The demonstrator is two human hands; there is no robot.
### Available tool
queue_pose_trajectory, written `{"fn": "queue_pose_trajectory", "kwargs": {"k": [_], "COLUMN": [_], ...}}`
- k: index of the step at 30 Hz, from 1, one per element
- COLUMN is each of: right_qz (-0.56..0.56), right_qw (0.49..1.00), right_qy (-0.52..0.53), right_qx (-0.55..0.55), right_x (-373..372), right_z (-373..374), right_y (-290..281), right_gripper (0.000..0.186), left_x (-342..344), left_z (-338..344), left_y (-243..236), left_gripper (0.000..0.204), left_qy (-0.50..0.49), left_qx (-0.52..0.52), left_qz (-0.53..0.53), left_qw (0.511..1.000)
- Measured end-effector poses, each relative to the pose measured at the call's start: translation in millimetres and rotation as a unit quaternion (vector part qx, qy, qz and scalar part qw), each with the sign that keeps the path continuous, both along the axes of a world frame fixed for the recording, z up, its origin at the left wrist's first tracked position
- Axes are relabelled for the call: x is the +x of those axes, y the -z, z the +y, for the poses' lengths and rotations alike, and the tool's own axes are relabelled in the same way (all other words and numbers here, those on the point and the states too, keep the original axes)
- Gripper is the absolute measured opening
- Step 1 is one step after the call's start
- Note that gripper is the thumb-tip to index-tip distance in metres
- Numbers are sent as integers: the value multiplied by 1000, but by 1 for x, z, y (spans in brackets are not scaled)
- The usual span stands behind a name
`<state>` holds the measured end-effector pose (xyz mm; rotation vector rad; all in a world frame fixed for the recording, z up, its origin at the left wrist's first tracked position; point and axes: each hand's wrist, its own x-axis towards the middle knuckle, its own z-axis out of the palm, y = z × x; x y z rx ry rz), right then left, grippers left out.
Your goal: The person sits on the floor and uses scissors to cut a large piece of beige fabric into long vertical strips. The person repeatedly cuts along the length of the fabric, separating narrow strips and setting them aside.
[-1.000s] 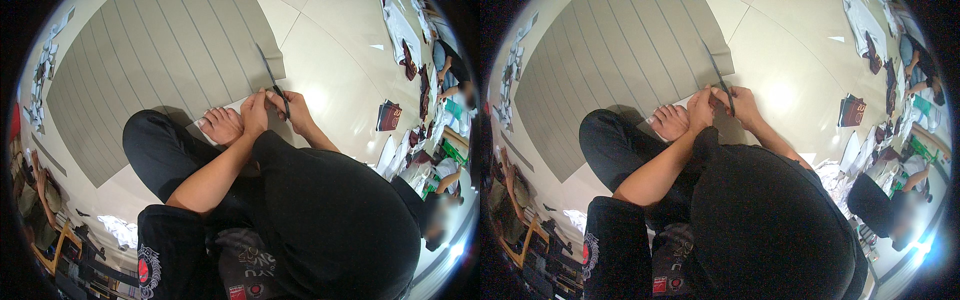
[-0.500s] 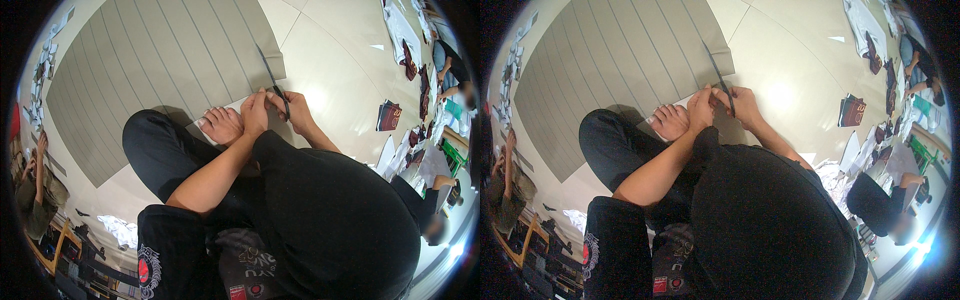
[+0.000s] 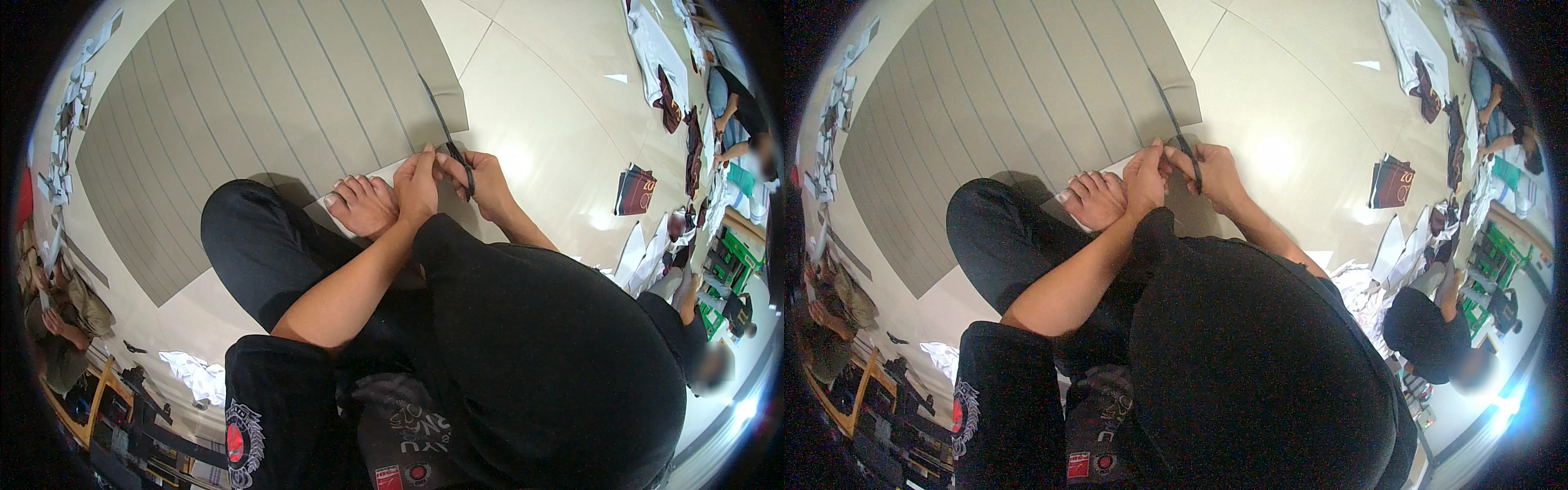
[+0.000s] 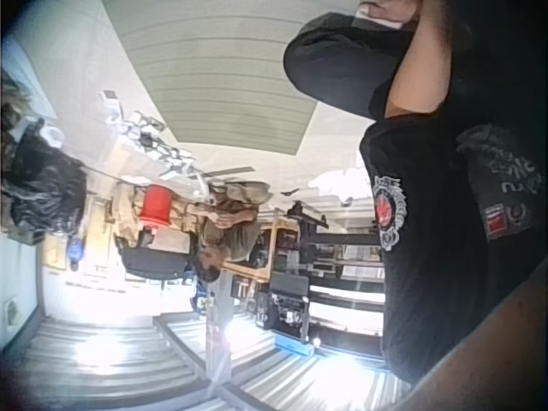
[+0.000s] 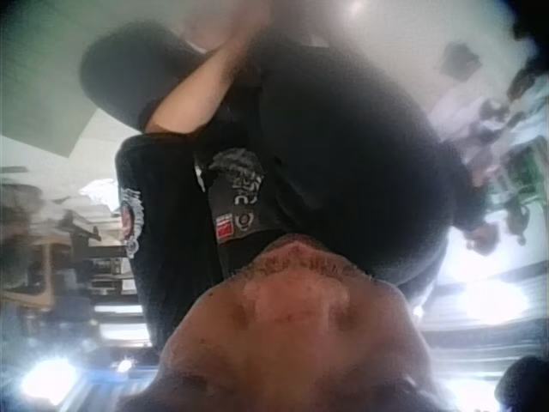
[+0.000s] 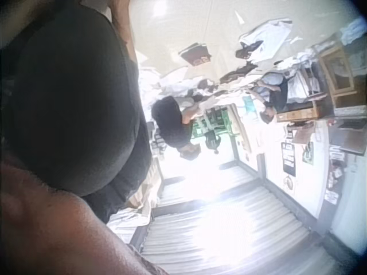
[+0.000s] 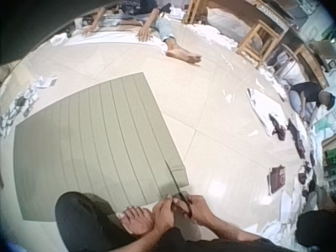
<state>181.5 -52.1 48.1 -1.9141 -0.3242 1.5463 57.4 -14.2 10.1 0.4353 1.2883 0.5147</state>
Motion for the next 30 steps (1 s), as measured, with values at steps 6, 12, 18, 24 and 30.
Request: {"fn": "queue_pose_trajectory", "kwargs": {"k": [6,12,18,24,30], "right_qz": [14,2,10,3,-13], "right_qw": [999,1000,1000,1000,1000], "right_qy": [23,15,11,8,9], "right_qx": [28,23,20,16,10], "right_x": [3,5,6,3,2], "right_z": [6,27,36,40,39], "right_y": [5,-2,-1,-3,-1], "right_gripper": [48,47,45,44,45], "left_x": [-1,-2,-4,-5,-8], "left_z": [0,0,-2,-3,-1], "left_y": [2,1,5,8,5], "left_gripper": [38,37,36,38,41], "left_qy": [27,13,17,1,25], "left_qx": [4,6,5,17,35], "left_qz": [16,4,-3,-20,-8], "left_qw": [1000,1000,1000,1000,999]}}
